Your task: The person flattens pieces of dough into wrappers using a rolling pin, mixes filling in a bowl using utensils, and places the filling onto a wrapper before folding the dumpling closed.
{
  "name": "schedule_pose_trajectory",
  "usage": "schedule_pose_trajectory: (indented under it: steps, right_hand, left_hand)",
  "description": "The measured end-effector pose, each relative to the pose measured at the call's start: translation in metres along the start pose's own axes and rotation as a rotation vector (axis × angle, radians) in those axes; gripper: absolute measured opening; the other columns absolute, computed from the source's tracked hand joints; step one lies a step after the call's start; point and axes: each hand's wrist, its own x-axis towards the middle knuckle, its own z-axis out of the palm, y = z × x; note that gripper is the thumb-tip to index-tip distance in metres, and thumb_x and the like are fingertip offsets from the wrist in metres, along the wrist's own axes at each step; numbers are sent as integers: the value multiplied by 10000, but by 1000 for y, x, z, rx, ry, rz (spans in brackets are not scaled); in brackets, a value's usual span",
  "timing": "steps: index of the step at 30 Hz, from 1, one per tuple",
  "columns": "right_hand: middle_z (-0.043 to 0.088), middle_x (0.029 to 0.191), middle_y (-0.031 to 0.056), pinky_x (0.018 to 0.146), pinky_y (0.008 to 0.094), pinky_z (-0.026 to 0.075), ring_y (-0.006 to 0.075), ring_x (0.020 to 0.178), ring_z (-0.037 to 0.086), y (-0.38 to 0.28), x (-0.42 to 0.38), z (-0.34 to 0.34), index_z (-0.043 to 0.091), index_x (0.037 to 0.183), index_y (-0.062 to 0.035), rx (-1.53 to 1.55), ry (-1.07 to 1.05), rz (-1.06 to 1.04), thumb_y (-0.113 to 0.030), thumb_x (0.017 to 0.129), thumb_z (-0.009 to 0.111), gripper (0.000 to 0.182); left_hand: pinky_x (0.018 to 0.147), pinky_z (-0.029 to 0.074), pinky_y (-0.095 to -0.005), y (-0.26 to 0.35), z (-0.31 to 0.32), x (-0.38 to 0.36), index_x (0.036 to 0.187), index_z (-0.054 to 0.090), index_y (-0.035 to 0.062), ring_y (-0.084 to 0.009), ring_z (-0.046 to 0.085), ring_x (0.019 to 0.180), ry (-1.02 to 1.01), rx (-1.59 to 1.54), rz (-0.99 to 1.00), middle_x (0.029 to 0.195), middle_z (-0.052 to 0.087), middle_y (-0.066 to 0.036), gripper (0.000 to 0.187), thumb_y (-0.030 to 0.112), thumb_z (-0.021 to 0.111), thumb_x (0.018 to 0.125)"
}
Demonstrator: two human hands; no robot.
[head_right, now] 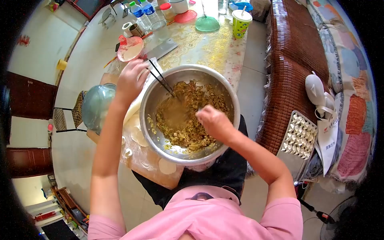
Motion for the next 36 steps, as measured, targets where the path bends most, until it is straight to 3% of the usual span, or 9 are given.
schedule_pose_trajectory:
  steps: [3,6,10,14,17,21,23,29,36]
  right_hand:
    - [620,871,130,653,364,560,287,743,653,-27,-18,-6,641,930,-46,105,-115,-40,-36,830,598,109]
    - [650,840,128,663,360,568,245,757,666,-5,1,-23,669,932,-67,77,65,-99,-30,841,589,126]
    - [680,927,122,676,340,566,251,772,674,34,30,-40,681,969,-88,-54,239,58,-89,896,563,139]
    - [646,835,107,667,343,563,241,768,656,16,-4,1,657,942,-79,-98,5,-162,-10,848,536,168]
    - [639,888,114,685,339,578,250,786,657,-47,-37,2,633,961,-66,89,-224,-130,0,837,539,169]
    - [668,845,135,652,363,573,258,777,668,-16,-11,-25,657,978,-80,-53,176,-222,-53,888,541,149]
    - [664,874,156,653,372,563,293,788,667,2,1,-48,650,956,-73,-220,270,21,-81,893,538,130]
    - [638,813,136,650,364,559,264,746,659,-24,-31,-11,667,938,-80,-33,-122,-146,-63,860,561,132]
    - [644,829,156,679,378,522,308,738,642,11,20,-29,669,912,-54,-139,165,21,-114,883,572,118]
  left_hand:
    - [714,480,-409,40,-36,-88,922,609,30,-329,590,842,-10,-70,-336,920,609,-166,100,92,621,845]
    - [689,478,-388,83,-43,-199,898,616,32,-296,600,795,-146,-140,-779,879,608,-152,81,90,620,843]
    - [752,484,-418,145,-24,-285,953,628,25,-336,603,842,-400,-102,-1063,926,611,-172,180,112,656,797]
    - [746,485,-443,165,1,-307,981,627,25,-371,601,850,-254,-61,-870,921,615,-186,269,174,688,766]
    - [716,493,-439,165,6,-301,940,637,23,-371,617,799,-313,-85,-1001,855,641,-179,240,183,692,770]
    - [683,499,-431,152,6,-306,875,647,17,-359,634,745,-396,-252,-1169,771,657,-172,208,187,701,769]
    - [655,504,-421,149,5,-311,829,654,19,-352,644,708,-314,-294,-1203,738,660,-175,196,197,707,766]
    - [663,501,-420,154,-6,-307,813,656,16,-358,644,726,-451,-220,-1164,750,660,-179,196,198,704,760]
    - [672,509,-377,159,-12,-306,890,658,5,-316,658,712,-403,-328,-1258,768,671,-172,198,172,682,787]
